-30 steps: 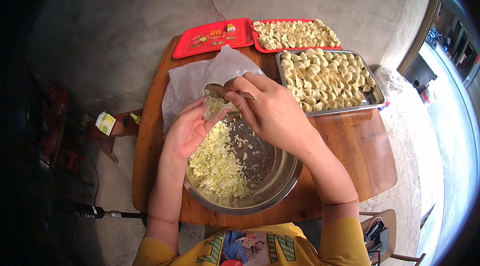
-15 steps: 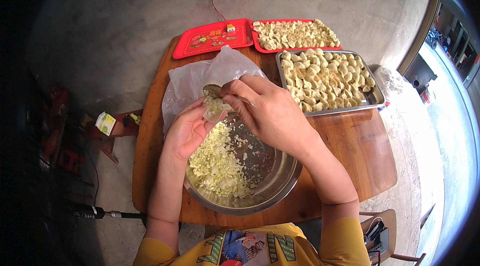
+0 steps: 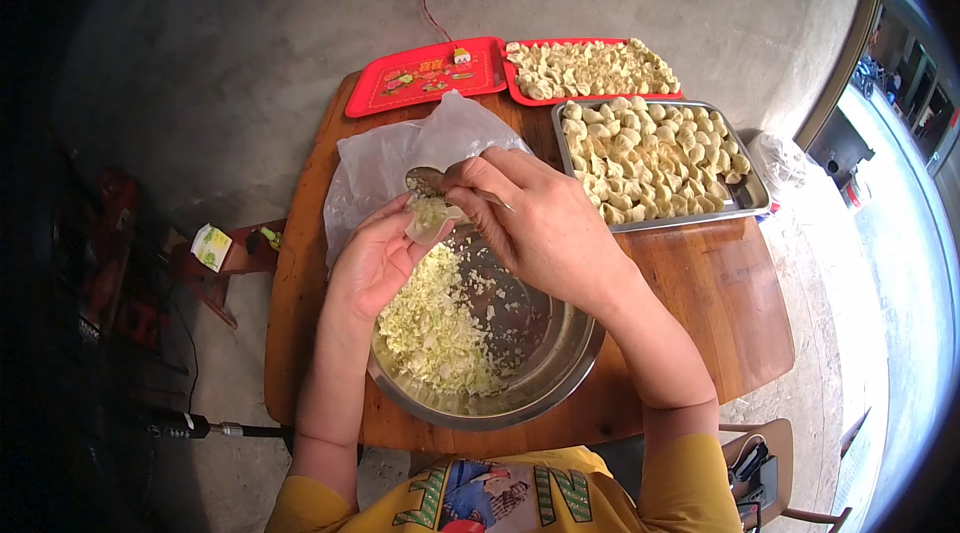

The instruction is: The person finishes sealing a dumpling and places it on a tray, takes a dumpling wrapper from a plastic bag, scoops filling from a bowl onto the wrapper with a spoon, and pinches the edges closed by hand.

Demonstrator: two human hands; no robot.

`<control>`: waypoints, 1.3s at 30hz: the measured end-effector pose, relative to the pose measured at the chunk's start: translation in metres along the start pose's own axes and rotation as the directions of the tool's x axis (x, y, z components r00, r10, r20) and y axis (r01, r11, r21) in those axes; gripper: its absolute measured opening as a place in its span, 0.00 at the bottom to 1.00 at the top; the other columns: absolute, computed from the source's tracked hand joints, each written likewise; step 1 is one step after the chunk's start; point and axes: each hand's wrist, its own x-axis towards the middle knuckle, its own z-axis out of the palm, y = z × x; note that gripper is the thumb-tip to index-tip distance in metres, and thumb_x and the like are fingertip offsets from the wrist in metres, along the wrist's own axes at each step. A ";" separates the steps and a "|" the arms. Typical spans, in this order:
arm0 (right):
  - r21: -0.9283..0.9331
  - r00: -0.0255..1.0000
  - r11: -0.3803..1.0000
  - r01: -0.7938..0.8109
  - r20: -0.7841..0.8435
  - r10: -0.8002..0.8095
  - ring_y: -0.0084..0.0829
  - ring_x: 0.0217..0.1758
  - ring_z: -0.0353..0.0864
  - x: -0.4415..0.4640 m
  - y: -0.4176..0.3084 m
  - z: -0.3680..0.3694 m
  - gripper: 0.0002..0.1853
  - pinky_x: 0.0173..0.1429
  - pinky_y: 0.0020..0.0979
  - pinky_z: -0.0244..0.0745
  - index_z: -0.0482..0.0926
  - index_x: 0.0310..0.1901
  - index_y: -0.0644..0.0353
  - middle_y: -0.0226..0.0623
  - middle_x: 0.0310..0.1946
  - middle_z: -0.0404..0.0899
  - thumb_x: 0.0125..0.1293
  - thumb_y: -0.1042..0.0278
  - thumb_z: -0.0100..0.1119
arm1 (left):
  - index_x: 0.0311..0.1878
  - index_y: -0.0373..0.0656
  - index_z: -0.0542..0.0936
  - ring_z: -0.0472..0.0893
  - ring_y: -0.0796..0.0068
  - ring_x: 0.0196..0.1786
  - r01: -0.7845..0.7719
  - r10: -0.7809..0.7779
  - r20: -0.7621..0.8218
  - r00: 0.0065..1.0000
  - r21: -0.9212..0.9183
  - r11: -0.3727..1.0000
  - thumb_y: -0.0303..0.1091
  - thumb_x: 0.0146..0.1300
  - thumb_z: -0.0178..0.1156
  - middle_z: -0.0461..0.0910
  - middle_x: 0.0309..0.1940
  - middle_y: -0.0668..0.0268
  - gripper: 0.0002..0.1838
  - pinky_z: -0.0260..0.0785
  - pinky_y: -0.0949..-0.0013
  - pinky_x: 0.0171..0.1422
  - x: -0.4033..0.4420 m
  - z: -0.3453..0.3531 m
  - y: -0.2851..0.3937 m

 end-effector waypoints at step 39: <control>-0.106 0.769 0.967 0.233 0.628 -0.116 0.37 0.40 0.83 -0.043 -0.035 0.021 0.09 0.35 0.33 0.79 0.77 0.41 0.62 0.39 0.32 0.80 0.63 0.68 0.53 | 0.57 0.28 0.71 0.78 0.55 0.58 -0.118 0.113 -0.086 0.990 -0.046 0.992 0.24 0.69 0.52 0.76 0.55 0.47 0.15 0.74 0.61 0.65 0.006 -0.013 0.004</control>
